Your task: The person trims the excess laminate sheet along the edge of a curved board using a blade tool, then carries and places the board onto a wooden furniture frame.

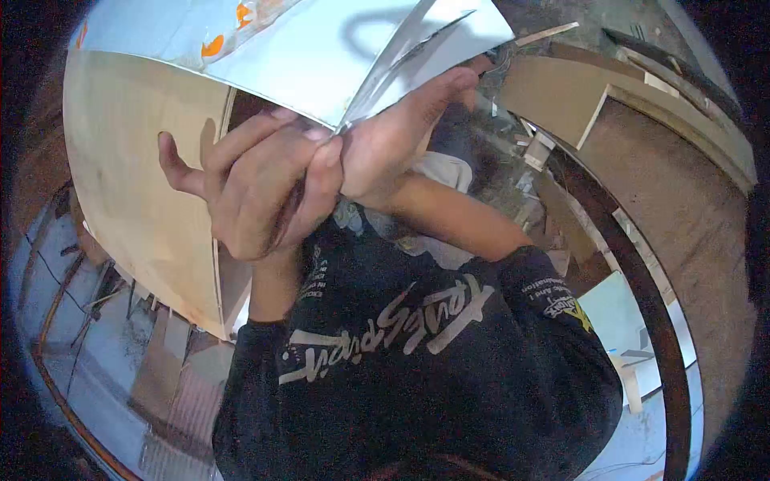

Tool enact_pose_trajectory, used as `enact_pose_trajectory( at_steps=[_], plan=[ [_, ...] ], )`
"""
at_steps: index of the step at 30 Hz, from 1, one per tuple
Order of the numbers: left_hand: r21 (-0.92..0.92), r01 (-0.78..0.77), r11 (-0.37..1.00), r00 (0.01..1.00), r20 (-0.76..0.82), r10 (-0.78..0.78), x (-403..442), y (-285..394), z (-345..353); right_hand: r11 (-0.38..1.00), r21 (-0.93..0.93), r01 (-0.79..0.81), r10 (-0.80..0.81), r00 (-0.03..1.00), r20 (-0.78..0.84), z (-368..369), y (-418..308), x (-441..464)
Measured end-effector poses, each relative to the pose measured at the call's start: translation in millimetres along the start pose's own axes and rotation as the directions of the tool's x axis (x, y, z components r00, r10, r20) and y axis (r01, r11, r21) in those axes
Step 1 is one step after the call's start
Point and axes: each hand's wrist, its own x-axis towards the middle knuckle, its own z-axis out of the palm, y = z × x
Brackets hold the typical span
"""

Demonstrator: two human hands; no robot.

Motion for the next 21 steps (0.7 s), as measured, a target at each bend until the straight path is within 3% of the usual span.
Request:
enact_pose_trajectory(
  at_steps=[10, 13, 16, 19, 21],
  plan=[
    [-0.042, -0.012, 0.999, 1.0, -0.028, 0.011, -5, -2, 2, 0.989, 0.024, 0.146, -0.147, 0.989, 0.033, -17, 0, -17],
    [-0.046, -0.017, 0.999, 0.999, 0.043, 0.019, -4, -2, -4, 0.982, 0.029, 0.185, -0.186, 0.981, 0.054, -20, 3, -22],
    [-0.191, 0.152, 0.97, 0.985, -0.058, -0.166, 1, 7, 3, 0.975, 0.042, 0.216, -0.219, 0.973, 0.069, -22, 4, -26],
    [-0.165, 0.083, 0.983, 0.997, 0.005, -0.083, 6, 9, 0, 0.973, 0.059, 0.224, -0.228, 0.971, 0.076, -22, 4, -28],
    [-0.189, 0.123, 0.974, 0.992, 0.024, -0.121, 5, 5, 0, 0.973, 0.06, 0.222, -0.227, 0.97, 0.084, -21, 5, -30]
  ],
)
